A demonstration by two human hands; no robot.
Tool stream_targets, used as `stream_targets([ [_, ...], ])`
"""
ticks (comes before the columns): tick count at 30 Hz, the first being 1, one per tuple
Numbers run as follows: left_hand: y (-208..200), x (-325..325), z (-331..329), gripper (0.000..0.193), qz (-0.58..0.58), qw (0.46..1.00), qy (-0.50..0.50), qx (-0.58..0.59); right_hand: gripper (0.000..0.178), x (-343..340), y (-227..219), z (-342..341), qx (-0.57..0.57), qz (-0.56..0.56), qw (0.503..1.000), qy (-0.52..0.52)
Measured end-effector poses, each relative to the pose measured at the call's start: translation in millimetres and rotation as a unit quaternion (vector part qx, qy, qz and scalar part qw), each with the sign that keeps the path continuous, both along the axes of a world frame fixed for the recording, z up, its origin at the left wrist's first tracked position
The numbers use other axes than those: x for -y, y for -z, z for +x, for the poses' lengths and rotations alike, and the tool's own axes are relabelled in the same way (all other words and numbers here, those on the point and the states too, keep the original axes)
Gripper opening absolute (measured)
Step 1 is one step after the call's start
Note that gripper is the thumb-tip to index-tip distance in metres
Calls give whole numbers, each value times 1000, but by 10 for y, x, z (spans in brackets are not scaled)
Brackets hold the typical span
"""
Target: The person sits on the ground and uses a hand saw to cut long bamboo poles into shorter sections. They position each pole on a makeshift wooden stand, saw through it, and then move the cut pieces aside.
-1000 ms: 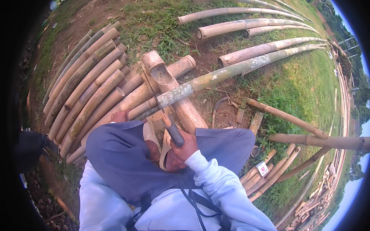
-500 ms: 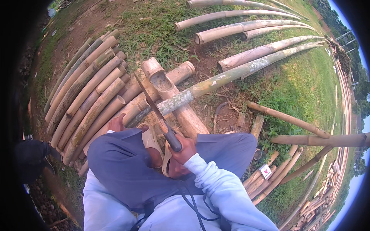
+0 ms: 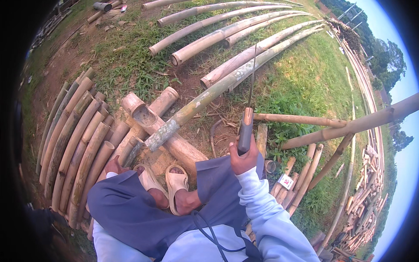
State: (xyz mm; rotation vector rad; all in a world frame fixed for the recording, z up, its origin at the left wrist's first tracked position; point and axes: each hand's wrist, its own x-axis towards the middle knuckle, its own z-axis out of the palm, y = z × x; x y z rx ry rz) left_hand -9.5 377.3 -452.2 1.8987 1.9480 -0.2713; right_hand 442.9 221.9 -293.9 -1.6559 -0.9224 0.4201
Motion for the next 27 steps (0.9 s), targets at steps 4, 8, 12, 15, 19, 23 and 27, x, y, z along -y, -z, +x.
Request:
stream_targets([
  [4,156,-65,-115,90,-27,1000,6,9,34,-622,637,468,154,-117,978,74],
  [8,19,-58,-39,84,-9,1000,18,4,50,-984,1282,573,185,-238,947,109],
  [12,119,47,-81,72,52,996,63,-31,61,-999,1739,407,200,-353,914,17],
  [15,56,34,-11,74,40,998,43,-5,64,-793,2058,539,242,-368,898,2],
  [19,178,203,-258,54,158,983,62,65,66,-794,2103,676,164,-465,868,-63],
  [23,87,375,-303,55,86,990,82,69,59,-796,1938,506,219,-362,905,-35],
  [27,-7,579,-126,44,51,997,58,2,63,-903,1579,199,196,-190,961,-52],
])
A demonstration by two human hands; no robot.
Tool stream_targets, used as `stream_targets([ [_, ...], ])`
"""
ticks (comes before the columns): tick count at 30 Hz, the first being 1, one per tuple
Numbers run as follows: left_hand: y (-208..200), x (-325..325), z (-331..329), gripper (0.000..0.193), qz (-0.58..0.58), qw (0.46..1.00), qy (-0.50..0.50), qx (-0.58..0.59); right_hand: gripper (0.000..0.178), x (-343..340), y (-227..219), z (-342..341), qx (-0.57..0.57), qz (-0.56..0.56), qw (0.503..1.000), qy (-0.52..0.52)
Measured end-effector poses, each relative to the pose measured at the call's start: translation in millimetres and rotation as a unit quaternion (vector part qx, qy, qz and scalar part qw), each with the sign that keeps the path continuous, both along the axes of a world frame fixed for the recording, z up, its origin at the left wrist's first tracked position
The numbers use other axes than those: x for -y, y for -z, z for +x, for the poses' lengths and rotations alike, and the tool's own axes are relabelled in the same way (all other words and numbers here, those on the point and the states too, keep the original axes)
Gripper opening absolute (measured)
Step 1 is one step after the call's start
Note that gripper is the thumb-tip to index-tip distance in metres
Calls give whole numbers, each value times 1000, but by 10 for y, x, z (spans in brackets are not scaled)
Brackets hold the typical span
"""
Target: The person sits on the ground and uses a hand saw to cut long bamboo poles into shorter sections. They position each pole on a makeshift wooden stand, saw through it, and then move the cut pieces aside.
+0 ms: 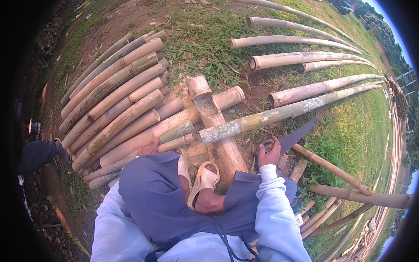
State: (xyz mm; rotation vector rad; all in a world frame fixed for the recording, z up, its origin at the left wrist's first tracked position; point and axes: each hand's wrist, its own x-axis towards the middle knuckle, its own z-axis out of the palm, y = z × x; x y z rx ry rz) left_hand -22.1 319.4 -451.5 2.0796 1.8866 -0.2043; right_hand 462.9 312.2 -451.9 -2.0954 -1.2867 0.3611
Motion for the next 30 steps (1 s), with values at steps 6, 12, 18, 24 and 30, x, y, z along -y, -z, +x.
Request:
stream_targets([
  [6,-260,397,182,35,-124,991,9,38,41,-325,-770,-994,-52,128,975,-171],
  [12,-387,1219,-185,36,-36,975,21,220,25,-778,-969,-2113,-66,79,891,-441],
  [18,-154,1301,-148,36,69,943,-7,325,66,-1127,-619,-2927,234,-156,775,-566],
  [24,-20,1337,-455,49,27,976,-52,210,78,-1292,-176,-3094,374,-272,670,-581],
  [30,-88,1084,-786,80,174,977,-122,26,67,-1417,-198,-3219,405,-239,622,-627],
])
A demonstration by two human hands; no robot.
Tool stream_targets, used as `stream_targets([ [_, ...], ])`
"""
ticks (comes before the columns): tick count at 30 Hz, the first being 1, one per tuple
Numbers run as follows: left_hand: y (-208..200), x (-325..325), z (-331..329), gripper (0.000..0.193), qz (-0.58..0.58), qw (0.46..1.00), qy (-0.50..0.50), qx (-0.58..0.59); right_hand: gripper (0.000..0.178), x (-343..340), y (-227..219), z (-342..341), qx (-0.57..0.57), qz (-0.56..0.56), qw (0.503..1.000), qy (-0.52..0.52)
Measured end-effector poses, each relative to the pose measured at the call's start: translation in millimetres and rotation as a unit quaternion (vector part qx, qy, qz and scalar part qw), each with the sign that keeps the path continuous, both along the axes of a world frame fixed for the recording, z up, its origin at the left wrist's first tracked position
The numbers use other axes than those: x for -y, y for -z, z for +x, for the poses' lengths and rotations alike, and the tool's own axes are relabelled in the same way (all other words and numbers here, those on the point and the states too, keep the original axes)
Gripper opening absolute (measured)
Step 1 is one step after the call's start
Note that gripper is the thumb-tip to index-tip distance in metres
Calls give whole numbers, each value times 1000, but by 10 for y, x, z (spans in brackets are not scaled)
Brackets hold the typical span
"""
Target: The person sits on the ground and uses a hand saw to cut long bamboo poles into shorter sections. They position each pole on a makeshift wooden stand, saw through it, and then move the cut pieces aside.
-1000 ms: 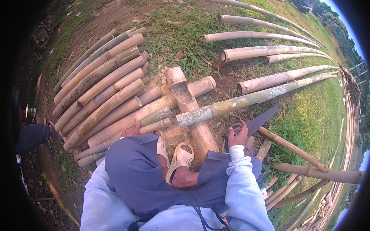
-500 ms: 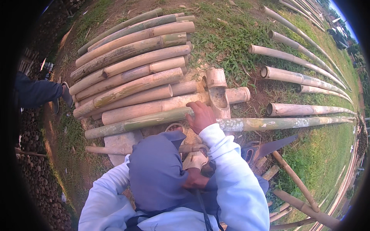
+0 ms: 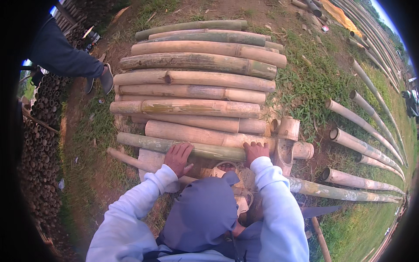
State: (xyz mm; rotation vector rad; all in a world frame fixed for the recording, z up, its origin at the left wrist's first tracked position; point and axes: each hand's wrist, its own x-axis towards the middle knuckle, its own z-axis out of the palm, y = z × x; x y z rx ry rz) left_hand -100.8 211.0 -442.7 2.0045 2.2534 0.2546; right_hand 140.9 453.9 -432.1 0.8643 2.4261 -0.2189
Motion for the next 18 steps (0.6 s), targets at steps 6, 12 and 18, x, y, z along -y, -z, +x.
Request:
stream_targets([
  [6,-2,-298,-296,79,-35,998,17,-56,61,-94,-555,95,-141,-40,988,38],
  [12,-378,-449,-420,68,67,997,48,-10,58,-61,-975,353,-276,27,961,-16],
  [18,-1219,-1719,-766,76,163,981,77,-74,94,-447,-1618,231,-361,213,905,78],
])
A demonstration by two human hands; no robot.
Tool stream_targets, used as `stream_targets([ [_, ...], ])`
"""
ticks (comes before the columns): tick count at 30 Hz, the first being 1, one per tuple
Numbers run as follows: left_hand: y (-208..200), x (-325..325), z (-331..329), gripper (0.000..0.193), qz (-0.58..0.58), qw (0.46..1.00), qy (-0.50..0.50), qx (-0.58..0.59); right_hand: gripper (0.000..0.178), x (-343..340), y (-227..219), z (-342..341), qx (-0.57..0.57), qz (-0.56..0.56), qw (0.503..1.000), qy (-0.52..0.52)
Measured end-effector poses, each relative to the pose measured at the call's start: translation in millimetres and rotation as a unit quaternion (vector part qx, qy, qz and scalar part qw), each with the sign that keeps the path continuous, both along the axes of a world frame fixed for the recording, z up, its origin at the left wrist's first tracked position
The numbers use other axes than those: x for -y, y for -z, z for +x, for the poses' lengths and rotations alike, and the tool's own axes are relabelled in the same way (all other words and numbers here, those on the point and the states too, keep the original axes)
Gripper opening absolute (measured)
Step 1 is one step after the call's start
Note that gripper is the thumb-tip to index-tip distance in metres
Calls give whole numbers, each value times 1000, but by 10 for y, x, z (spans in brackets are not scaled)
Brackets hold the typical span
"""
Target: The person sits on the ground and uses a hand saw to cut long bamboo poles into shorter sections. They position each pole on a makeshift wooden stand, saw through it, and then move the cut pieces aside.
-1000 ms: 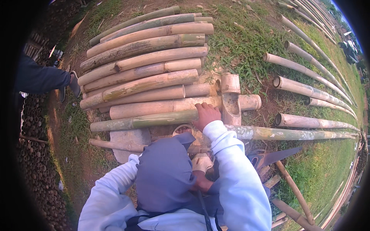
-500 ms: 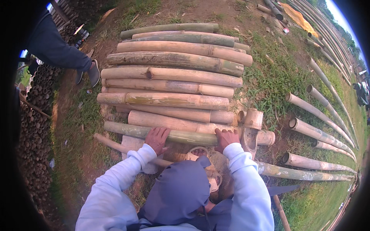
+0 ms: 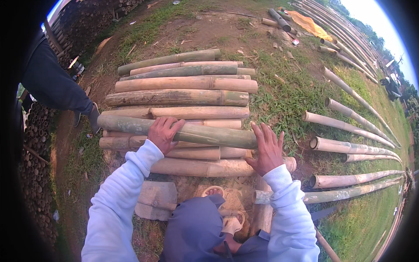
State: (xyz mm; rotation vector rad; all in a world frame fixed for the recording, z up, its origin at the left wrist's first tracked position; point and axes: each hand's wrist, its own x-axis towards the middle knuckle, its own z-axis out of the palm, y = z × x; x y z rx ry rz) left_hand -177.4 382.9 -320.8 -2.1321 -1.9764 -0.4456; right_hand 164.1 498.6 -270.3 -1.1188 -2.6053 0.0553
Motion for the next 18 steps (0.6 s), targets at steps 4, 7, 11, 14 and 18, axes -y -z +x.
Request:
stream_targets([
  [4,-386,-1084,-511,75,-9,996,-55,-73,102,181,-257,-2,-165,-7,986,-23],
  [7,-490,-1820,-698,78,-45,986,-131,-94,98,502,-195,500,-198,-4,980,-31],
  [11,-269,-2430,-920,72,-53,976,-187,-95,88,971,-44,1490,-185,-63,973,124],
  [14,-81,-2594,-960,68,-113,961,-233,-95,82,1332,171,2051,-188,-96,947,242],
  [18,-38,-2789,-879,62,-222,923,-309,-52,88,1602,323,2197,-223,-143,909,322],
])
